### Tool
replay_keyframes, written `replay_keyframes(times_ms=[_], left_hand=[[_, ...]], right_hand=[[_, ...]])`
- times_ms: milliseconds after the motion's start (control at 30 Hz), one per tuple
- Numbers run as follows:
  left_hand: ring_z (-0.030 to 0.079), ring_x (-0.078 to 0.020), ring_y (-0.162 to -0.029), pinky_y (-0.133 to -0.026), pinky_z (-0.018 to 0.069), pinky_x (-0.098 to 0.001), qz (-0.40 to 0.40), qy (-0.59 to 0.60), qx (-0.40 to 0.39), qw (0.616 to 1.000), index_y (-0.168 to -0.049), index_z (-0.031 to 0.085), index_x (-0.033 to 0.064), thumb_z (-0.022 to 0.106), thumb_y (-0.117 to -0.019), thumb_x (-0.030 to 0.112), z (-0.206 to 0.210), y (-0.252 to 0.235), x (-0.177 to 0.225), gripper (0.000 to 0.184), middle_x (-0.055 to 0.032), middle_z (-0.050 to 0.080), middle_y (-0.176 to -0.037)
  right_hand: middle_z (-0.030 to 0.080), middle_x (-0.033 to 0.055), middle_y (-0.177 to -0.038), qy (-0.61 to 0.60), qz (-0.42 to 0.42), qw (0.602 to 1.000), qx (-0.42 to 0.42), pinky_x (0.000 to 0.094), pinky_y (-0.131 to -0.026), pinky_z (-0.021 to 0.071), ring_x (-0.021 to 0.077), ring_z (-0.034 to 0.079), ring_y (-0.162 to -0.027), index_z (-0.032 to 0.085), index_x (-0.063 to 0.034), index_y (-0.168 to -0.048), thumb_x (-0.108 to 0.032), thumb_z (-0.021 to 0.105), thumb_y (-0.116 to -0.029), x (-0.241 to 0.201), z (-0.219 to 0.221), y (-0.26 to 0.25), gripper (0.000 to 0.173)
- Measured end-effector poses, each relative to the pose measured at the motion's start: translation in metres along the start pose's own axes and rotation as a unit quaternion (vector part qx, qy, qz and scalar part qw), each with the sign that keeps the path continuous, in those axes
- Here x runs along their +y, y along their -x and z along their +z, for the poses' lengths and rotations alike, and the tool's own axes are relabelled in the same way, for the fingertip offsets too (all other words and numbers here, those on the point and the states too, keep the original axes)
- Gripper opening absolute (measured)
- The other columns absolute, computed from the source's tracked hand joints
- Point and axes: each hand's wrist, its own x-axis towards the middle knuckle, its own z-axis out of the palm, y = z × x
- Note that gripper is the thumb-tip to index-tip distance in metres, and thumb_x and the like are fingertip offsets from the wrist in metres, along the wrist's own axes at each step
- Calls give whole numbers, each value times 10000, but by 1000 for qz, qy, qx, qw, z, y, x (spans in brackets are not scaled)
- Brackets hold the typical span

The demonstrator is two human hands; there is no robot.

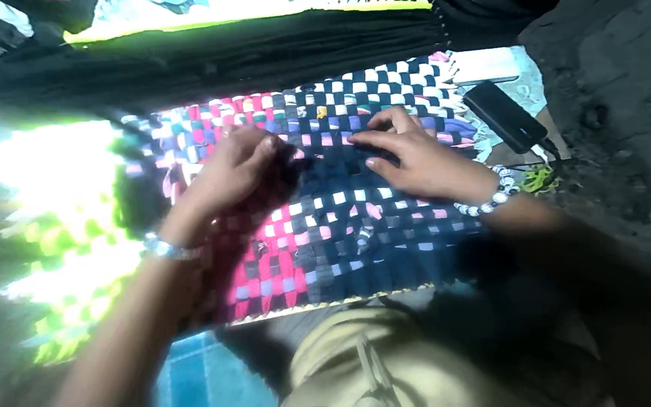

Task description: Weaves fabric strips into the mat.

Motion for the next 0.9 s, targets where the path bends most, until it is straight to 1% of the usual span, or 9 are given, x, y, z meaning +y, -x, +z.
replay_keyframes(times_ms=[67, 167, 300, 367, 433, 500, 667, 767, 900], left_hand=[[587, -371, -1136, -1009, 400, -593, -7, -63, 6, 998, -1103, 730, 13, 448, -1056, 244, 11, 10, -4, 368, -166, 692, -1069], [558, -467, -1131, -923, 389, -683, -11, -126, 19, 992, -1238, 719, 107, 543, -1024, 244, 28, 11, 8, 310, -191, 657, -1099], [534, -487, -1171, -922, 366, -701, -2, -227, 16, 974, -1387, 658, 157, 521, -1056, 344, 51, 6, 16, 404, -218, 618, -1192], [530, -482, -1181, -923, 366, -681, 28, -248, 34, 968, -1383, 660, 134, 490, -1065, 328, 62, 4, 16, 409, -211, 623, -1191], [539, -458, -1161, -914, 363, -666, 51, -256, 40, 964, -1390, 657, 194, 479, -1066, 320, 68, 2, 15, 391, -179, 620, -1142], [543, -453, -1162, -916, 360, -668, 48, -258, 36, 964, -1355, 676, 205, 472, -1064, 319, 69, 1, 16, 373, -165, 629, -1123], [552, -431, -1129, -924, 353, -655, 28, -252, 19, 967, -1228, 682, 79, 484, -1036, 230, 76, -9, 20, 314, -159, 622, -1092], [554, -440, -1138, -923, 339, -692, 13, -211, 10, 977, -1141, 703, 85, 489, -1007, 220, 73, -15, 18, 287, -143, 645, -1073], [547, -399, -1134, -917, 326, -654, 13, -150, -5, 989, -1061, 738, 119, 477, -981, 222, 64, -20, 12, 292, -88, 665, -1034]], right_hand=[[483, 144, -1464, 16, 9, 1000, -23, 683, -947, 390, 417, 460, -1305, 649, -212, -1403, -238, 572, -1033, -10, 6, -10, 380], [523, 148, -1387, 29, 5, 1000, -6, 661, -937, 387, 408, 473, -1276, 692, -188, -1341, -206, 566, -1028, -12, 19, -20, 338], [532, 197, -1265, 122, -63, 990, 20, 631, -886, 397, 436, 507, -1166, 665, -141, -1380, -211, 550, -1031, -9, 33, -13, 374], [545, 221, -1194, 156, -84, 984, 35, 626, -874, 404, 447, 541, -1105, 660, -69, -1347, -165, 577, -1014, -10, 39, -12, 357], [539, 213, -1162, 157, -83, 984, 35, 613, -861, 418, 435, 546, -1089, 656, -23, -1315, -134, 569, -991, -11, 42, -14, 353], [538, 210, -1162, 142, -78, 986, 29, 605, -852, 420, 434, 544, -1096, 651, -14, -1308, -132, 540, -984, -11, 43, -16, 363], [541, 188, -1130, 111, -70, 991, 20, 588, -836, 387, 413, 525, -1098, 664, -27, -1266, -157, 497, -943, -6, 43, -23, 387], [539, 150, -1084, 78, -75, 994, 3, 573, -839, 352, 380, 508, -1102, 696, -56, -1184, -170, 501, -915, -2, 39, -29, 351], [551, 106, -1027, 12, -93, 996, -3, 569, -873, 315, 342, 494, -1099, 732, -100, -1099, -163, 511, -881, 9, 37, -36, 317]])
